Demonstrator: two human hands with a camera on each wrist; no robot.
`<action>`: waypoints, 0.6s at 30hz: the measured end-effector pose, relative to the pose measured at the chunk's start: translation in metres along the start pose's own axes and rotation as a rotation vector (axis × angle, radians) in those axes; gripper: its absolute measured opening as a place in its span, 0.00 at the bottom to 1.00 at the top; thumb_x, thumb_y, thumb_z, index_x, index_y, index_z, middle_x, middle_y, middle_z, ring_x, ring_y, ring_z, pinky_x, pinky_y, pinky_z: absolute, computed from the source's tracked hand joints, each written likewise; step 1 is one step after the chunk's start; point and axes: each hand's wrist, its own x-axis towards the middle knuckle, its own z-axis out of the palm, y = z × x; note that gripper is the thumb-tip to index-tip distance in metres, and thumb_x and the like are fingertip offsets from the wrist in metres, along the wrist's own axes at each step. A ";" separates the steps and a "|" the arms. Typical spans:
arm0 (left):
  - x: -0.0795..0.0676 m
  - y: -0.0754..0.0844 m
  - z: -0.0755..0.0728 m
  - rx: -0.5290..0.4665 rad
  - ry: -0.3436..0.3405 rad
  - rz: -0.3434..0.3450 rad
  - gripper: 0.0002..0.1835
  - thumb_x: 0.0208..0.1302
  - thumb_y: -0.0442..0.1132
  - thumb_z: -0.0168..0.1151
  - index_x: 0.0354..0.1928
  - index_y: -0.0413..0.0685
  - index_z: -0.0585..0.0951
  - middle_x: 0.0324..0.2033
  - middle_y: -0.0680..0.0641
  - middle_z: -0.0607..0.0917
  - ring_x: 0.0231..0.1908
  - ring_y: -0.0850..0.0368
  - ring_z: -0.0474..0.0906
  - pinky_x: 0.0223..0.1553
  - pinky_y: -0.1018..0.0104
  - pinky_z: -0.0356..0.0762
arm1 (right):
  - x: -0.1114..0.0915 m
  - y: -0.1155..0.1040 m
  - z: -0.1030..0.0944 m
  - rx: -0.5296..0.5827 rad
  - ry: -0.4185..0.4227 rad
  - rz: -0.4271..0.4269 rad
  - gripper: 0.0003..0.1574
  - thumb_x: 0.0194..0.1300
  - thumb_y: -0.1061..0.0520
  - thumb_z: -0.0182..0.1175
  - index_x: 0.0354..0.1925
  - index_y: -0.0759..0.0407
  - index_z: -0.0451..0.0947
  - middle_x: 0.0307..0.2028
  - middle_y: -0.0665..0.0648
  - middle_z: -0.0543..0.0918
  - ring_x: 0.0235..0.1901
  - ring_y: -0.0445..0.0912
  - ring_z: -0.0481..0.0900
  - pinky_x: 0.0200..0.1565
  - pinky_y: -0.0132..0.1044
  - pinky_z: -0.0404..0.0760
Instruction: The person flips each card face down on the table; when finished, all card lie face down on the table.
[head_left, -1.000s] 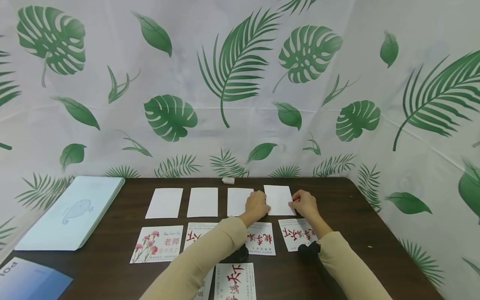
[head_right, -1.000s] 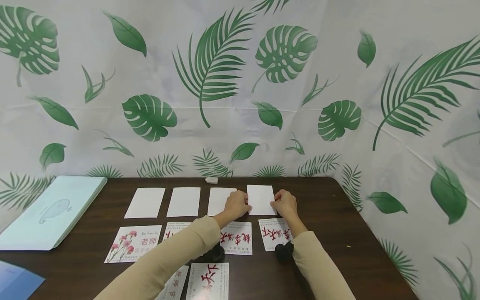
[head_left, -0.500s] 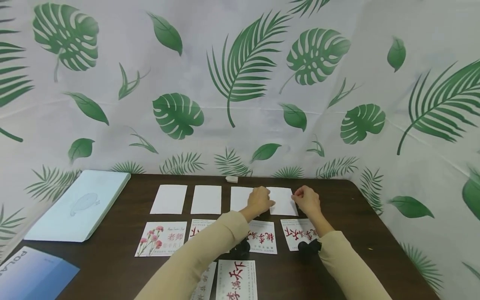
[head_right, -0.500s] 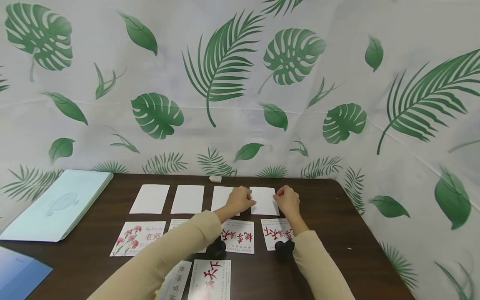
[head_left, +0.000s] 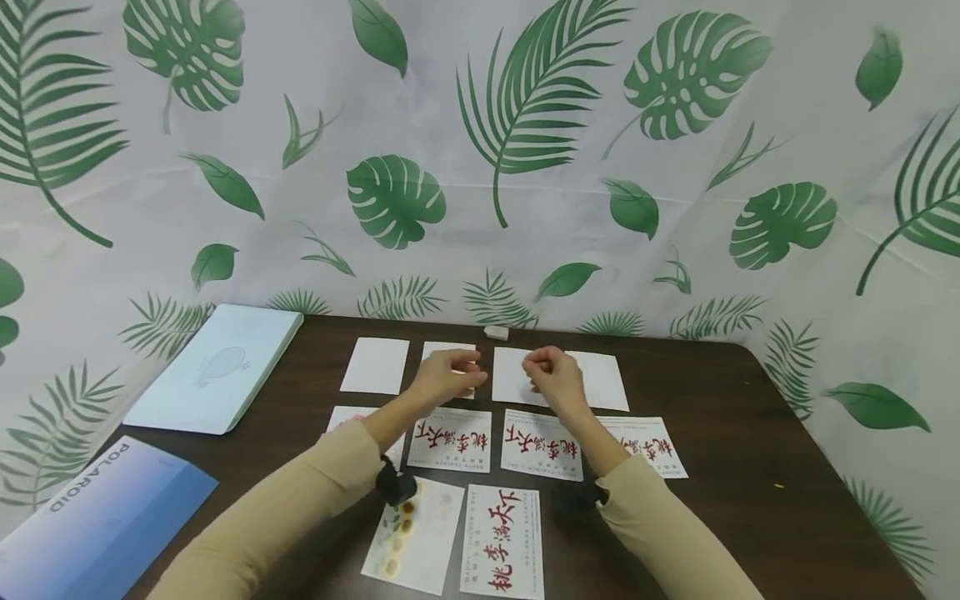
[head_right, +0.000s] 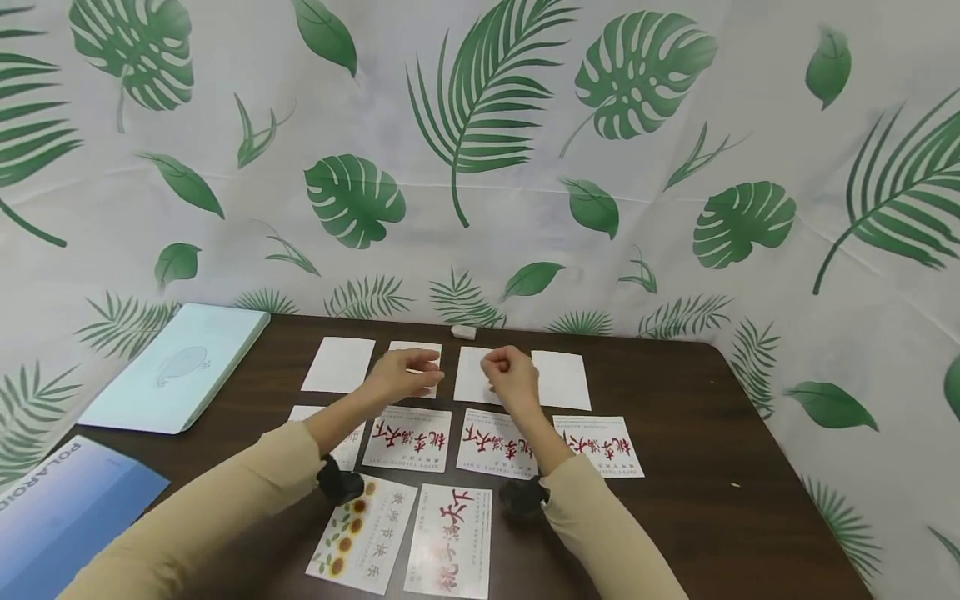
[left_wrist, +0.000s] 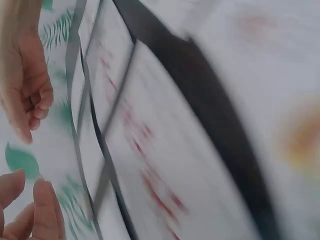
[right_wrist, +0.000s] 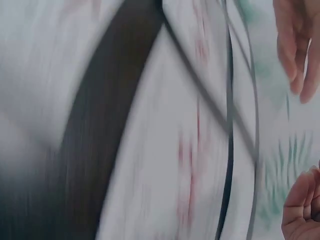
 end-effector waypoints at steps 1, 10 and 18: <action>-0.005 -0.004 -0.011 0.002 0.018 -0.014 0.25 0.60 0.33 0.63 0.59 0.35 0.73 0.46 0.37 0.81 0.43 0.40 0.82 0.39 0.67 0.83 | -0.002 -0.006 0.011 0.012 -0.023 -0.010 0.07 0.61 0.63 0.61 0.37 0.68 0.78 0.28 0.60 0.82 0.23 0.43 0.78 0.28 0.35 0.84; -0.051 -0.038 -0.083 0.133 0.155 -0.077 0.26 0.60 0.36 0.64 0.60 0.36 0.72 0.48 0.37 0.81 0.46 0.46 0.81 0.40 0.65 0.83 | -0.027 -0.033 0.089 0.003 -0.226 -0.102 0.07 0.58 0.64 0.63 0.36 0.66 0.79 0.23 0.54 0.78 0.20 0.46 0.76 0.26 0.35 0.82; -0.084 -0.062 -0.122 0.223 0.237 -0.130 0.26 0.59 0.35 0.64 0.59 0.34 0.72 0.47 0.35 0.80 0.42 0.48 0.81 0.41 0.62 0.83 | -0.042 -0.035 0.129 -0.120 -0.369 -0.145 0.11 0.54 0.64 0.66 0.37 0.67 0.79 0.23 0.53 0.78 0.21 0.38 0.69 0.23 0.25 0.69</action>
